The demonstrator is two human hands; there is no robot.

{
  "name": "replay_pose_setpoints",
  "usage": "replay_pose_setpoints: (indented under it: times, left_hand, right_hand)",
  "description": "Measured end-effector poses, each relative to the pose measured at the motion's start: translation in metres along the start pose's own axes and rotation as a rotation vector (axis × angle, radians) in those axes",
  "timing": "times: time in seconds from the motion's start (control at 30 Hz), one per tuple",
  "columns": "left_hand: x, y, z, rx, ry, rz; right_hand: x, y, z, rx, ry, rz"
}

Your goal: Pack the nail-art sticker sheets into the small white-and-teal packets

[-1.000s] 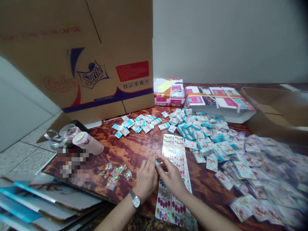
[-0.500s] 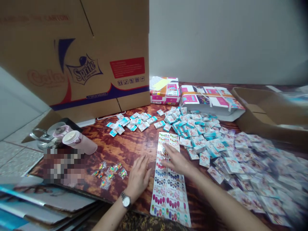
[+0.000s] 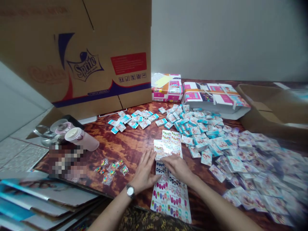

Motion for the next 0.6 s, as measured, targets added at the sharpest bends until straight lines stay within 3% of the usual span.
replay_pose_setpoints:
  times: [0.1,0.2,0.27,0.4,0.5,0.6]
  left_hand:
    - [-0.001,0.003,-0.005,-0.120,-0.126,0.056]
    - [0.000,0.003,-0.012,-0.284,-0.362,0.148]
    - [0.001,0.003,-0.014,-0.384,-0.603,0.241]
    - [0.005,0.001,-0.012,-0.589,-1.074,0.419]
    - [0.003,0.003,-0.004,-0.601,-1.210,0.402]
    - [-0.005,0.006,0.004,-0.538,-1.218,0.309]
  right_hand:
    - [-0.031,0.003,-0.015,-0.019,0.192,0.106]
    - [-0.052,-0.001,-0.028,-0.059,0.233,0.220]
    - [-0.050,-0.009,-0.038,-0.129,0.183,0.196]
    - [-0.026,-0.026,-0.055,-0.228,0.100,-0.050]
    - [-0.017,-0.027,-0.054,-0.150,0.183,-0.119]
    - [-0.018,-0.017,-0.042,0.008,0.256,-0.063]
Point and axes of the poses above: each hand's wrist, its own y-axis towards the middle knuckle, its own x-axis out of the palm, z = x × y, the point moved 4 cm from there along y, towards the middle knuckle, and after that the axes turned 15 degrees about x, right-handed, at the moved point
